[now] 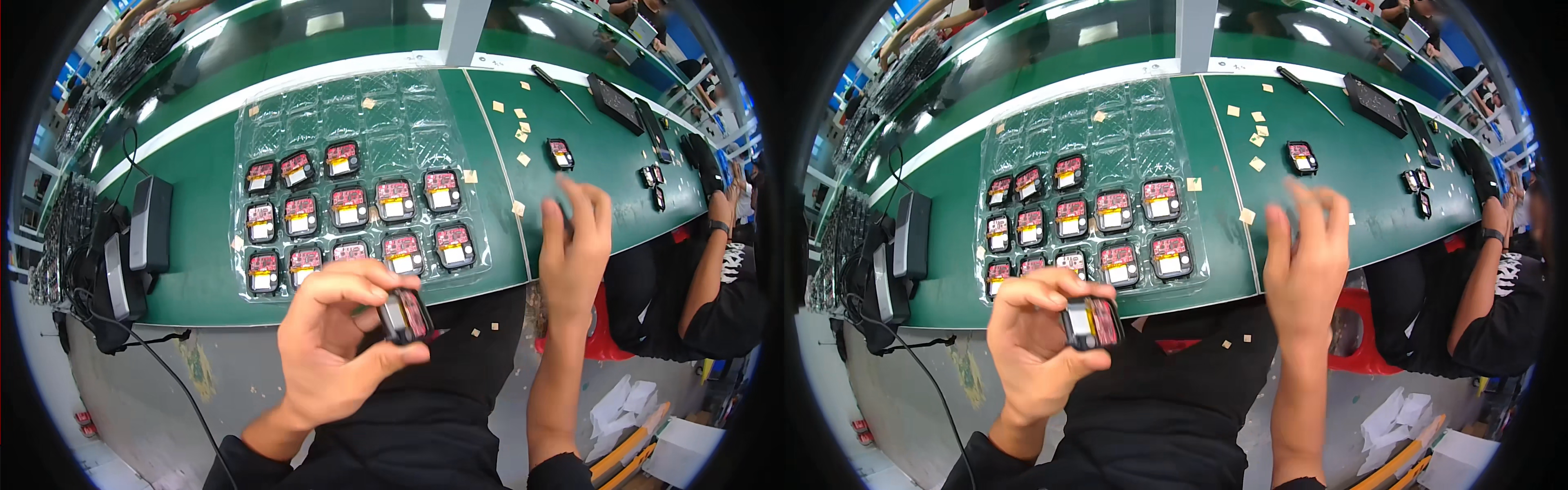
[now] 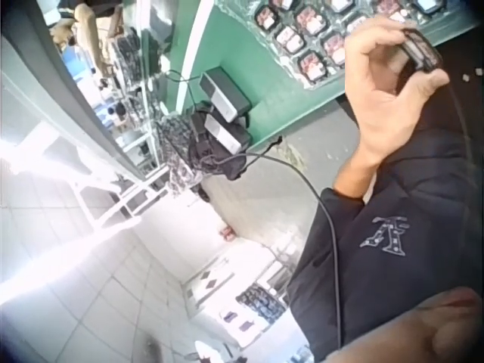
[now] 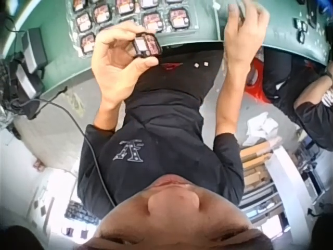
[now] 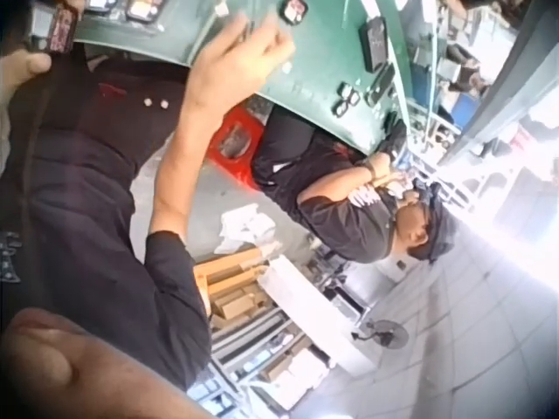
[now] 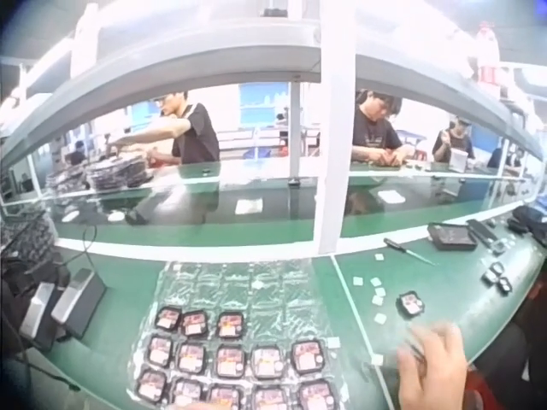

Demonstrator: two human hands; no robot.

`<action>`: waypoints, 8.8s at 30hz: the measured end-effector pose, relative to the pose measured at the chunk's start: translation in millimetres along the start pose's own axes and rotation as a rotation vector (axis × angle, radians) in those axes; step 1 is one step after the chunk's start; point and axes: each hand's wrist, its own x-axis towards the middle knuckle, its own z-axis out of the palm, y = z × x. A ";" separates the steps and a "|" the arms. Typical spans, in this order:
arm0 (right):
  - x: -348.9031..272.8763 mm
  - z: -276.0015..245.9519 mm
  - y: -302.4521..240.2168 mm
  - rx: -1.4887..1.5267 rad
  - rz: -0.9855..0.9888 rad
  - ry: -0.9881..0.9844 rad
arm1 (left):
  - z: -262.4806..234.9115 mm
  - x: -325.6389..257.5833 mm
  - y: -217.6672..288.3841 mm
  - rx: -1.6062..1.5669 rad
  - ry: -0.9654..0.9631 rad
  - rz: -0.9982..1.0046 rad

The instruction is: Assembling or inspecting small electronic components at a manufacturing workstation.

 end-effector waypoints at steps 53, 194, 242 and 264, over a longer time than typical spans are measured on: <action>-54.5 -25.8 -51.7 0.614 -0.416 -0.292 | -0.6 -1.9 -8.2 -0.584 -0.307 -0.713; 49.0 21.4 35.7 -0.047 -0.238 -0.169 | -112.1 12.2 -13.0 0.754 0.558 0.155; -76.5 -44.3 -67.0 0.740 0.124 -0.695 | 18.0 -24.8 -1.1 -0.223 0.084 -0.178; -84.9 -13.1 -48.0 0.162 -0.513 -0.126 | 19.8 -27.3 -15.4 -0.303 0.071 -0.267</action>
